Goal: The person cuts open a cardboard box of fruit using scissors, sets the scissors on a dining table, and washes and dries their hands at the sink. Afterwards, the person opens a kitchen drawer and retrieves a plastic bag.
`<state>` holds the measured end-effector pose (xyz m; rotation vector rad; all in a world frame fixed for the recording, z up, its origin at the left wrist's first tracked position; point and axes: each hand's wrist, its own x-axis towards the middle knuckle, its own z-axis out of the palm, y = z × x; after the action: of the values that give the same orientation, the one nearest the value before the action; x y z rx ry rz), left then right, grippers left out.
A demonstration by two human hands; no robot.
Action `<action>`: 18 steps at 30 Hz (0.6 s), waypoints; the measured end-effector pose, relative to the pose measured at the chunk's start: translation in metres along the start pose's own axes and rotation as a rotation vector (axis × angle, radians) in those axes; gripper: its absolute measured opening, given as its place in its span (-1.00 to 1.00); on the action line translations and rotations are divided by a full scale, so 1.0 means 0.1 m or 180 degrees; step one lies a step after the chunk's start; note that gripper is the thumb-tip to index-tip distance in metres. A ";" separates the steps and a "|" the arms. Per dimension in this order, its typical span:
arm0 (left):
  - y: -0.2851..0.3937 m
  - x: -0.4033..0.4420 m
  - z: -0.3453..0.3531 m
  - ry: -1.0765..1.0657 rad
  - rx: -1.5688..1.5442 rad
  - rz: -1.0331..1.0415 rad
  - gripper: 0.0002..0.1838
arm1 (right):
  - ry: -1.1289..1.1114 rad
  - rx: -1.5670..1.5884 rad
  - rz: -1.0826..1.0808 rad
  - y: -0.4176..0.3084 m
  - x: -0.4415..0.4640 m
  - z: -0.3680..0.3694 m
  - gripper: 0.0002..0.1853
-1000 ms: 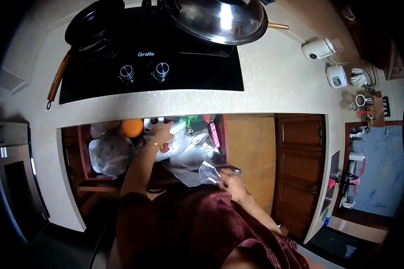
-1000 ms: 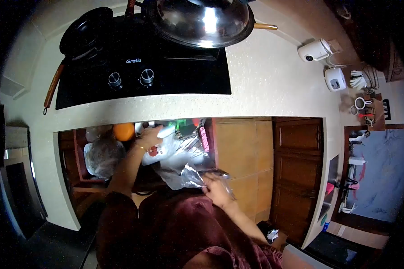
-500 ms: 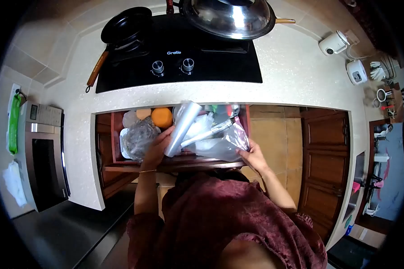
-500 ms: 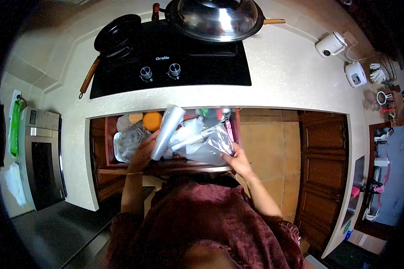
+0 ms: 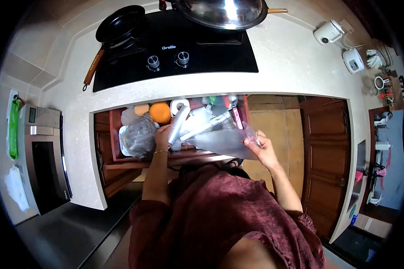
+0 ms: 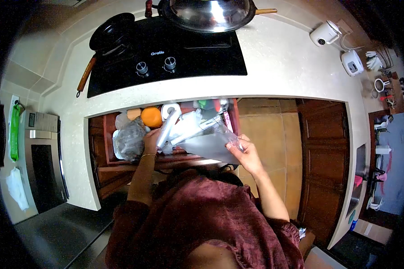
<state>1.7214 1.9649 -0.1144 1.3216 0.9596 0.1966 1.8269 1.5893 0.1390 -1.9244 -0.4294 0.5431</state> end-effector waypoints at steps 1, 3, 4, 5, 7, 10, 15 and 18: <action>-0.20 0.12 -0.02 0.0236 0.0033 0.0277 -0.81 | -0.0035 0.0079 0.0060 -0.01 -0.03 -0.01 -0.83; -0.28 0.19 -0.09 0.0502 0.0671 0.0743 -0.79 | -0.0118 0.0238 0.0190 -0.03 -0.12 -0.01 -0.84; -0.31 0.20 -0.10 0.0635 0.0992 0.0976 -0.77 | -0.0144 0.0239 0.0243 -0.02 -0.15 -0.01 -0.83; -0.33 0.20 -0.09 0.0811 0.0832 0.1140 -0.75 | -0.0172 0.0246 0.0298 -0.01 -0.19 -0.01 -0.83; -0.37 0.30 -0.21 0.0296 0.0467 0.0837 -0.74 | -0.0169 0.0389 0.0552 0.01 -0.26 0.01 -0.82; -0.39 0.38 -0.26 0.0153 0.1223 0.0954 -0.54 | -0.0062 0.0601 0.0883 0.01 -0.32 0.04 -0.80; 0.09 -0.25 0.14 -0.0092 0.2620 0.1016 -0.11 | 0.0098 0.0344 0.0566 -0.03 -0.28 0.05 -0.79; 0.22 -0.38 0.24 -0.0300 0.2900 0.1682 -0.13 | 0.0172 -0.0313 0.0114 -0.11 -0.19 -0.03 -0.78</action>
<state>1.7230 1.9299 -0.0783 2.3967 0.5973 0.0912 1.8121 1.5809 0.1539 -2.0396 -0.3941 0.5000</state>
